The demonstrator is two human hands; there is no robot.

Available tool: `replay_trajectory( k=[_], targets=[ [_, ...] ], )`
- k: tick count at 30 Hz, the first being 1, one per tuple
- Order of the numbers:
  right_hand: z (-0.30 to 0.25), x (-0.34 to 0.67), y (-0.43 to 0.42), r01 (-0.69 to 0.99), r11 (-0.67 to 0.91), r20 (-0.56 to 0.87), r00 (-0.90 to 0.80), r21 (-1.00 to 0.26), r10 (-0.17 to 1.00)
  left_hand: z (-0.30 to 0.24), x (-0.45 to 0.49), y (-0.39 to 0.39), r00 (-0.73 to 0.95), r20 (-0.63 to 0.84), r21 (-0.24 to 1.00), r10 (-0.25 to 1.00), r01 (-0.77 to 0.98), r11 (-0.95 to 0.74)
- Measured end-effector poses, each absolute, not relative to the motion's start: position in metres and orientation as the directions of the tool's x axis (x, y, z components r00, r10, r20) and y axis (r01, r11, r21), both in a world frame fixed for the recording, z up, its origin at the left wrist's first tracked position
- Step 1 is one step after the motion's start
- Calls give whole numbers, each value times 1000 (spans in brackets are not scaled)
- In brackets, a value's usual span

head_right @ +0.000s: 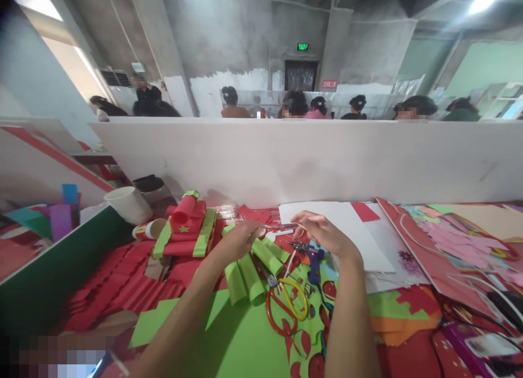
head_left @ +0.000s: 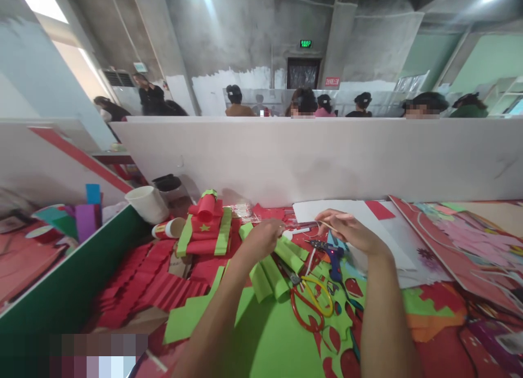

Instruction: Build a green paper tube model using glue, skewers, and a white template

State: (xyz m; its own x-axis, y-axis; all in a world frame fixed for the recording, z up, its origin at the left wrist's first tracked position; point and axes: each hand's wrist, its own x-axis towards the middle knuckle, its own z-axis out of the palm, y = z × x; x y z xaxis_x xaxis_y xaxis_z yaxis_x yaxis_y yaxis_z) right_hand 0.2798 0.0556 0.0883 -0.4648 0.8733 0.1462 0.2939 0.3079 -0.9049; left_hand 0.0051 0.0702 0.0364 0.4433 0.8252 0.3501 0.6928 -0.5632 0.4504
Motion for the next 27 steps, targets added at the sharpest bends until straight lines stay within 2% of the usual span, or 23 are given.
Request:
replay_trajectory(
  k=[3,6,10,13,16,22,27],
  targets=[
    [90,259,56,215,311,138,-573,-926,808,52,-23,53,338,367,642,866,582,-499],
    [90,234,55,166,290,116,-651,-942,750,65,-40,45,282,350,819,893,372,-438],
    [85,204,54,77,292,174,-651,-953,739,74,-48,42,269,273,940,923,127,-315],
    [81,189,54,51,285,191,-630,-957,753,73,-47,41,302,264,963,916,-35,-266],
    [80,180,53,85,286,188,-573,-954,798,70,-44,42,328,265,964,907,-113,-241],
    [85,177,53,115,366,266,-494,-923,827,67,-43,45,301,234,972,924,-98,-214],
    [84,176,54,124,335,224,-528,-934,819,65,-38,45,302,234,972,924,-89,-218]
  ],
)
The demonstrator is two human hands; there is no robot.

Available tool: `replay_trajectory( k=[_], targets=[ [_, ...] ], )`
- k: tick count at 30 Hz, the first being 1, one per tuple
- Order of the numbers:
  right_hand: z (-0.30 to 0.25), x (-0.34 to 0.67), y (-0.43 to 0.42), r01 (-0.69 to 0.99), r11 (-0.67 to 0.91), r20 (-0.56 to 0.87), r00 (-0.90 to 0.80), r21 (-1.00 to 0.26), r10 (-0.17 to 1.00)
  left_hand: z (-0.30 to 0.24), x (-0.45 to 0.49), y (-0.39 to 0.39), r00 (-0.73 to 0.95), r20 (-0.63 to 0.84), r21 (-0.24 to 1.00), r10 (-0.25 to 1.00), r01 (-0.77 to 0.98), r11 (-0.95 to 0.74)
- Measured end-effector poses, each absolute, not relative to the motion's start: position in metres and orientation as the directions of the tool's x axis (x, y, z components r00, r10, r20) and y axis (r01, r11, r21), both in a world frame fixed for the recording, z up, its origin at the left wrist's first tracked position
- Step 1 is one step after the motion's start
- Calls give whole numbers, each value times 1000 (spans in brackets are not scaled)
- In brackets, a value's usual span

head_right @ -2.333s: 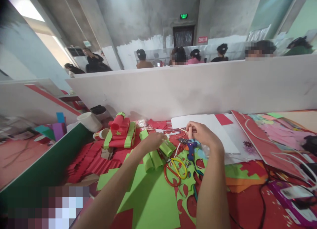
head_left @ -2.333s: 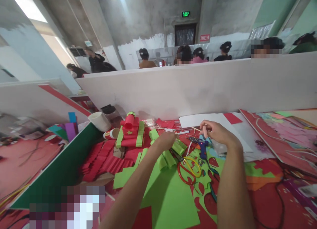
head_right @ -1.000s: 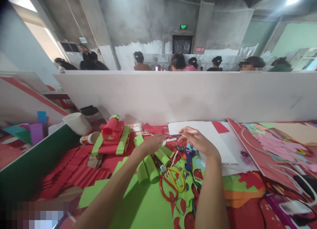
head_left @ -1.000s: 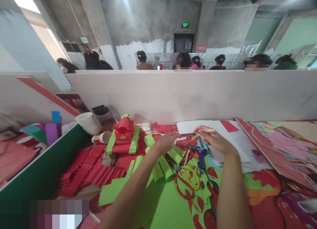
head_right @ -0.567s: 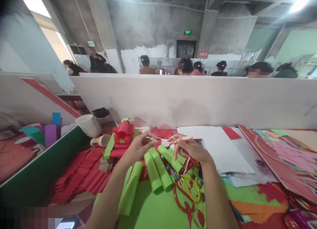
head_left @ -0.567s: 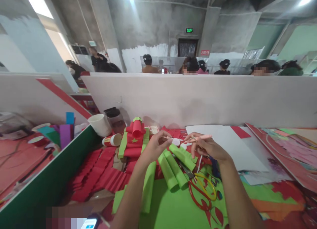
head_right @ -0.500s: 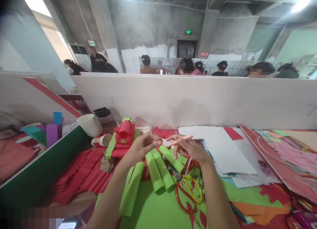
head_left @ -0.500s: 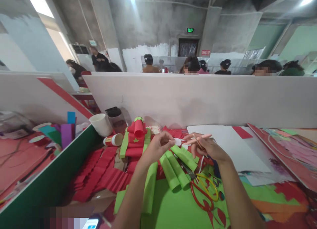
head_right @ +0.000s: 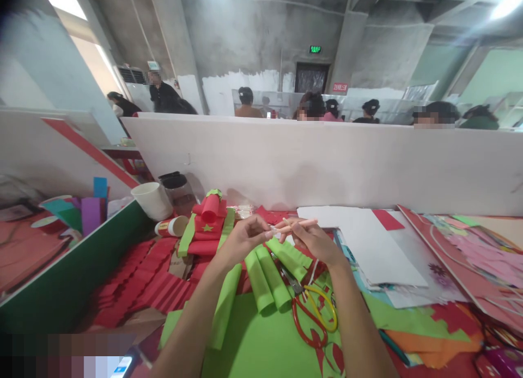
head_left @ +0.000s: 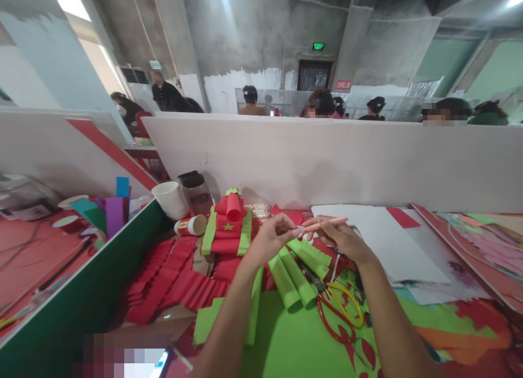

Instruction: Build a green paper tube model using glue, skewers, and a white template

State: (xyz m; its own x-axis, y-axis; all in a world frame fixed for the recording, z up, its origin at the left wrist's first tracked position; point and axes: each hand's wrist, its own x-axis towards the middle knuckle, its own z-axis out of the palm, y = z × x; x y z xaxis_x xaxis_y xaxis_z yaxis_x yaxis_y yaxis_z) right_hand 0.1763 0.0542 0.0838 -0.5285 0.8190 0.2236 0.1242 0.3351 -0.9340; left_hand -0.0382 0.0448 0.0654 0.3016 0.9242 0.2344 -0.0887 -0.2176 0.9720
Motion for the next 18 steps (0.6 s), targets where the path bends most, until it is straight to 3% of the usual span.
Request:
replay_trajectory(
  k=[12,15,18],
  targets=[
    [56,159,73,-60,184,190,-487,-981,853,45,-16,52,108,281,954,954,-136,-266],
    [58,161,73,0,190,168,-468,-982,868,47,-14,54,134,288,955,948,-114,-274],
    [64,175,72,203,218,77,-541,-955,837,56,-17,63,100,299,944,949,112,-309]
  ],
)
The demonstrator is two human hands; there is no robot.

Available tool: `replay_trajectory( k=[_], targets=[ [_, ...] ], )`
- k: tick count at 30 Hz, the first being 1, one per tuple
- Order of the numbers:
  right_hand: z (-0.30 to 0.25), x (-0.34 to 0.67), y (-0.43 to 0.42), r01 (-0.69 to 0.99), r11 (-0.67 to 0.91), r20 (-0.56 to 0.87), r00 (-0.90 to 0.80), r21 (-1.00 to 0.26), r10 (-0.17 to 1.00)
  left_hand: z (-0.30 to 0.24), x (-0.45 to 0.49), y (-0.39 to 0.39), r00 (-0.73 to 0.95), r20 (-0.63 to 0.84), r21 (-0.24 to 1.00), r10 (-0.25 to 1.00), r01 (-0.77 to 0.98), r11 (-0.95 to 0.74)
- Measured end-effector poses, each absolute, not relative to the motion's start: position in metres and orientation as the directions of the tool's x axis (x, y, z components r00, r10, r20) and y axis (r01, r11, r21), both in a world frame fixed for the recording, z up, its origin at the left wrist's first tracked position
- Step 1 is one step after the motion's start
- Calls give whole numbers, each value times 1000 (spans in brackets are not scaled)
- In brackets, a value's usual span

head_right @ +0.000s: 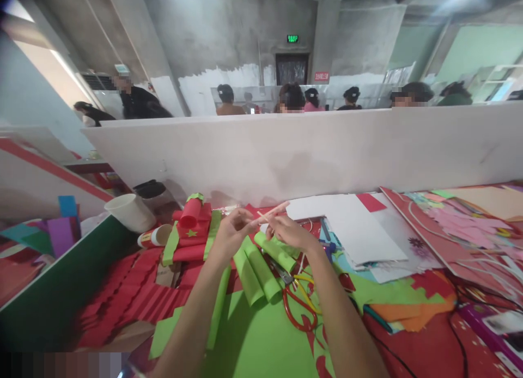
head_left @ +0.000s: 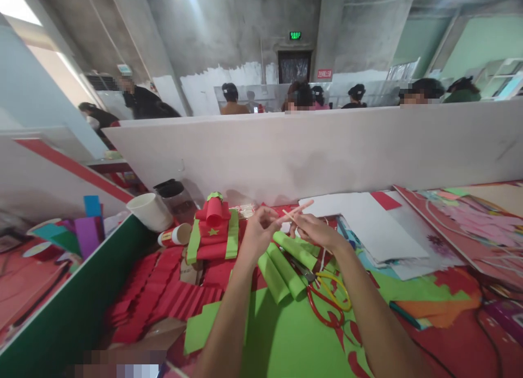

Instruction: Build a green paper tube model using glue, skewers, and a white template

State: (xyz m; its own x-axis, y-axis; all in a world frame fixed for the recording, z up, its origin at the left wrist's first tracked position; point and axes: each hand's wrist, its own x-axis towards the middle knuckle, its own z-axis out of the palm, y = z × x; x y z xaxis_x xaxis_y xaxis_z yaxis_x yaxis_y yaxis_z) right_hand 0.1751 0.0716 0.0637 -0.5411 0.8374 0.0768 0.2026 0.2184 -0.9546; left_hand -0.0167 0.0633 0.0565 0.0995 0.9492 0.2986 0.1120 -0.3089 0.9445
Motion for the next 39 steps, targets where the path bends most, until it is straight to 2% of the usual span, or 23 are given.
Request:
replay_trajectory(
  k=[2,4,6,7,9,11,13,16,20,24,29,33,39],
  targets=[
    [69,192,69,372,279,7,-590,-885,808,66,-21,72,1,340,860,940,404,-312],
    [75,211,66,484,327,-20,-584,-812,812,74,-27,78,-61,432,672,900,687,-276],
    [81,226,62,527,356,-21,-580,-772,814,79,-33,78,-82,467,540,880,815,-211],
    [84,232,60,536,370,-14,-582,-759,813,79,-36,76,-67,445,518,893,833,-196],
    [88,236,56,543,399,-8,-600,-739,800,78,-39,68,9,356,549,934,807,-217],
    [91,234,53,539,432,-5,-629,-723,778,78,-39,56,177,265,693,948,648,-315],
    [93,227,49,523,459,4,-657,-718,754,80,-35,44,370,203,790,907,485,-375],
    [97,213,44,510,479,-5,-689,-714,725,85,-29,32,468,178,835,866,394,-384],
    [103,202,40,501,506,16,-700,-702,714,88,-33,29,468,182,837,865,387,-386],
    [107,204,39,554,492,52,-627,-672,777,90,-45,31,451,148,864,880,375,-337],
    [109,208,43,613,446,145,-477,-653,867,95,-56,27,578,19,919,816,311,-242],
    [112,206,48,627,565,292,-490,-536,822,93,-59,25,623,-33,948,781,267,-173],
    [113,207,50,623,683,460,-513,-381,725,93,-59,26,634,-31,971,773,203,-128]
  ],
)
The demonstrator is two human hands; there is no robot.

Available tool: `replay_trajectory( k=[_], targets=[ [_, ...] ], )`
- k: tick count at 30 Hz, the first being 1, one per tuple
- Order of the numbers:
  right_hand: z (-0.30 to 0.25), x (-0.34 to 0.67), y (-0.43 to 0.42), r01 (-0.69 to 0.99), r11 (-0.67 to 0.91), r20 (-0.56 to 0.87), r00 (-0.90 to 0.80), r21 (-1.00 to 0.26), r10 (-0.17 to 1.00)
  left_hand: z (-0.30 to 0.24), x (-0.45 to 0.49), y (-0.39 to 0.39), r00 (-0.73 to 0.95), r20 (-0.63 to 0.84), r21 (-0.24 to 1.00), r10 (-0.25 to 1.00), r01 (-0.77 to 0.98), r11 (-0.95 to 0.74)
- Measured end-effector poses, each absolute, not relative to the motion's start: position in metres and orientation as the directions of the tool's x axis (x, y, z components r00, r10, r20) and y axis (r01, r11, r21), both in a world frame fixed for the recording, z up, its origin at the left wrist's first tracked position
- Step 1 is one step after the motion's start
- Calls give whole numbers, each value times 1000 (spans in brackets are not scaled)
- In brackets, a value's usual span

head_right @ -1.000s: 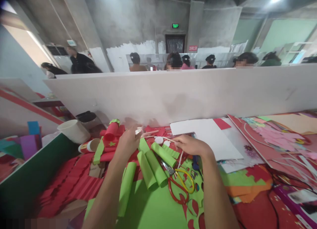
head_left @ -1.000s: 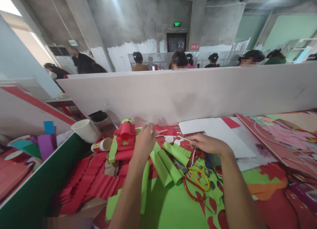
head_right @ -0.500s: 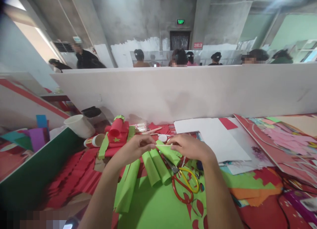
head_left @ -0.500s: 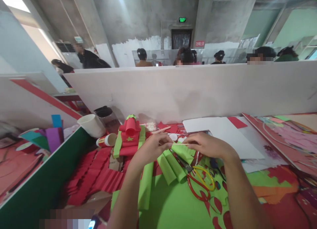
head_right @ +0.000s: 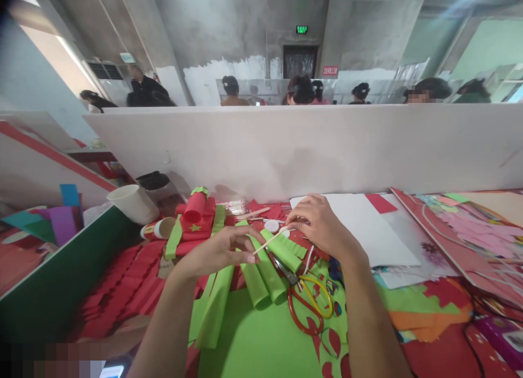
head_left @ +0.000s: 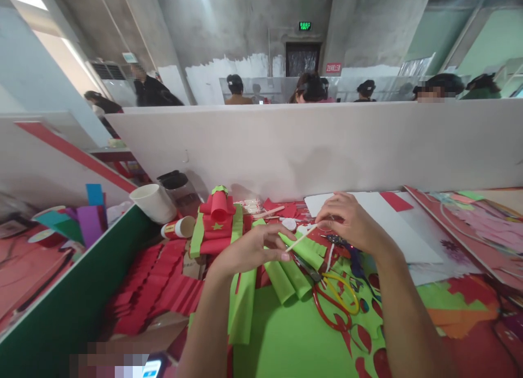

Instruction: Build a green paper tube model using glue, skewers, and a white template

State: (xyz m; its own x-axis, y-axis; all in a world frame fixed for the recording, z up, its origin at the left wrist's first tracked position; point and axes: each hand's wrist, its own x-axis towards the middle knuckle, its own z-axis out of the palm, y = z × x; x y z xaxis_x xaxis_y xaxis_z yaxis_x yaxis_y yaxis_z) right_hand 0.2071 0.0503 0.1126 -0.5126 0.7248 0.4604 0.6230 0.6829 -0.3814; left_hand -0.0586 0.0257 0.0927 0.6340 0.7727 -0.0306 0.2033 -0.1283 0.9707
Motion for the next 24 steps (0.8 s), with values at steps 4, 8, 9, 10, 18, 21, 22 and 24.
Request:
replay_trajectory(
  k=[4,8,9,10,18,21,22,24],
  targets=[
    [111,208,51,619,709,512,-511,-338,690,94,-58,24,677,-45,980,734,171,-97],
    [110,209,50,637,693,492,-509,-336,707,94,-57,23,724,-78,979,685,187,-87],
    [111,208,49,643,686,477,-511,-340,715,93,-57,23,737,-93,977,670,197,-82],
    [111,208,49,648,681,459,-517,-343,723,92,-57,23,747,-105,976,657,205,-78],
    [104,206,54,618,696,416,-561,-365,716,79,-50,29,814,-75,968,575,199,-155],
    [103,214,55,625,693,558,-451,-360,697,74,-50,33,818,-60,965,572,193,-175],
    [104,219,55,643,674,605,-387,-364,696,72,-50,34,814,-53,966,578,188,-176],
    [107,229,53,679,623,661,-266,-388,702,69,-52,36,804,-44,968,592,180,-173]
  ],
)
